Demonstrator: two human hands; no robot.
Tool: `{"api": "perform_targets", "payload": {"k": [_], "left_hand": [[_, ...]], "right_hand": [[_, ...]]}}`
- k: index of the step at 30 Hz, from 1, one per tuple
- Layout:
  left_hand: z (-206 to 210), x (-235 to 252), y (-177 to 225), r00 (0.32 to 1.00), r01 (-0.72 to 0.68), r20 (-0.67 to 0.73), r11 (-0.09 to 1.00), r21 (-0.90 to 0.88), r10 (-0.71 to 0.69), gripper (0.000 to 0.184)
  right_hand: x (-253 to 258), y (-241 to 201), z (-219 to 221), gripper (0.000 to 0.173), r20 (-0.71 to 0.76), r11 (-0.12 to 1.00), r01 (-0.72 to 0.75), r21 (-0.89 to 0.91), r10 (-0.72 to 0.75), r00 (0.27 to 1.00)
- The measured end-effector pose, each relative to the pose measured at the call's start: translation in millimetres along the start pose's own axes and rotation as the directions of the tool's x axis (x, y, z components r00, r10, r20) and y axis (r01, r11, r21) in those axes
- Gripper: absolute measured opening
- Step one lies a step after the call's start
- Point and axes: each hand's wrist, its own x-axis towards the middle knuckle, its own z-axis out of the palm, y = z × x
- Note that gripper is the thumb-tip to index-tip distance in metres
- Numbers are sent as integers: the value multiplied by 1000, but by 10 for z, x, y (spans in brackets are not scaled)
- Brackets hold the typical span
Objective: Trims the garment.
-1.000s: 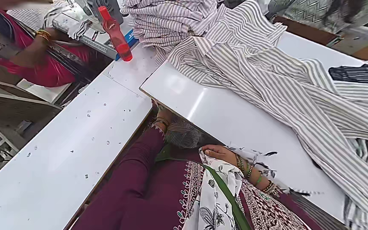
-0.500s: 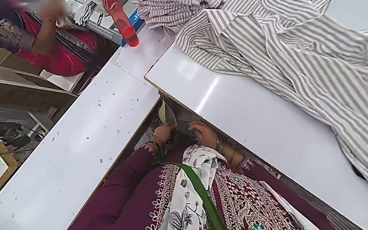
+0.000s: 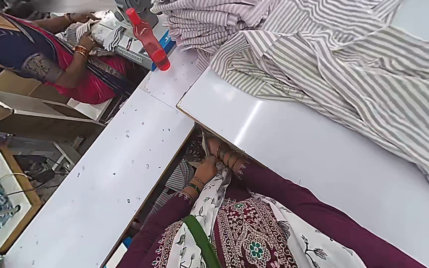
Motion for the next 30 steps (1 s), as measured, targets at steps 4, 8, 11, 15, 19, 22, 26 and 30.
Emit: {"api": "perform_targets", "payload": {"k": [4, 8, 11, 15, 19, 22, 26, 30], "left_hand": [[-11, 47, -313, 954, -25, -284, 921, -388, -94, 39], [-216, 137, -225, 973, 111, -170, 961, -254, -157, 68], [-253, 286, -76, 982, 139, -106, 975, -175, -159, 55], [-77, 320, -120, 932, -24, -262, 679, -734, -251, 40], [-55, 202, -164, 950, 1, -46, 150, -989, -309, 57], [-44, 209, -231, 975, 5, -60, 292, -956, -214, 48], [-38, 341, -326, 967, -20, -162, 579, -815, -195, 6], [-64, 382, -382, 941, 20, -185, 590, -807, -285, 9]], "right_hand": [[-360, 224, 48, 36, -274, 856, 102, 506, 48, 960], [-635, 411, 37, 32, -162, 508, -4, 862, 282, 946], [-769, 413, 2, 23, -164, 426, 71, 902, 187, 969], [-959, 595, -14, 41, -219, 696, 118, 708, 57, 974], [-853, 904, 244, 11, -422, 672, 728, 140, -624, 657], [-802, 827, 123, 20, 118, 731, 673, 111, -682, 721], [-737, 871, 117, 22, 108, 823, 552, 135, -566, 817], [-778, 692, 25, 31, -241, 819, 358, 448, -275, 931]]}}
